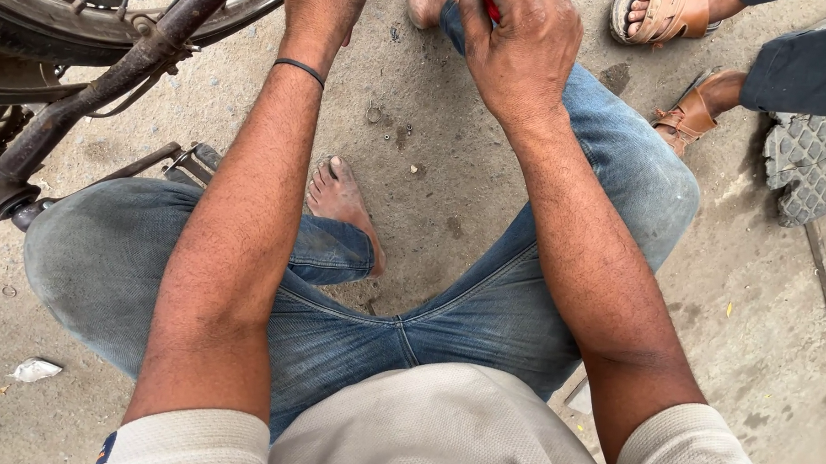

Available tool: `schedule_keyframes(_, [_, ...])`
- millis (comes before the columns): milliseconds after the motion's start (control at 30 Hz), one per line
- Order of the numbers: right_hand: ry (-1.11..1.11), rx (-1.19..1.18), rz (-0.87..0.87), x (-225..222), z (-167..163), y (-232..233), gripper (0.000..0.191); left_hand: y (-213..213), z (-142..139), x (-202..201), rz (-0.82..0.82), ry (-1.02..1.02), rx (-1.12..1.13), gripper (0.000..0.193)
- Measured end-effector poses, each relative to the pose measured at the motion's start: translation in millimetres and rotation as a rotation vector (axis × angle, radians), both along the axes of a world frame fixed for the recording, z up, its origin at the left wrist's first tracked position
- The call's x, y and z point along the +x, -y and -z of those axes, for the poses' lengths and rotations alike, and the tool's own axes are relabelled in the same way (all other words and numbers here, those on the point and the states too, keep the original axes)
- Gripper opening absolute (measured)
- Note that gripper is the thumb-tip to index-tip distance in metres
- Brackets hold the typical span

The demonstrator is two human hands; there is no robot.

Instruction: The person sits on the ground beside a bicycle and works on the rear wheel and freewheel area. They manipulate small parts by hand, then use a screwdriver to work on the wheel hub, pick up pliers, and handle small components while another person stands nearby.

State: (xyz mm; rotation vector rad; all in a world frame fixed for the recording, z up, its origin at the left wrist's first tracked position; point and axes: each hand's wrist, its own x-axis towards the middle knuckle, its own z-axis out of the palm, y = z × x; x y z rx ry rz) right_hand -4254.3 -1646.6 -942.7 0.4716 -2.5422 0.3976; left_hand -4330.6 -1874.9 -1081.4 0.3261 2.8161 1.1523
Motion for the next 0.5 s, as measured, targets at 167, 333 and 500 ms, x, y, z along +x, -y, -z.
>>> schedule_keyframes(167, [0.003,-0.024,-0.007,0,5,1,0.014,3,-4,2,-0.003,0.012,-0.001,0.037])
schedule_keyframes(333, [0.002,-0.013,-0.004,-1,9,1,0.013,8,-9,4,-0.005,0.030,-0.008,0.037])
schedule_keyframes(500, [0.001,0.016,0.016,2,11,-2,0.013,9,-13,6,0.005,0.034,-0.012,0.036])
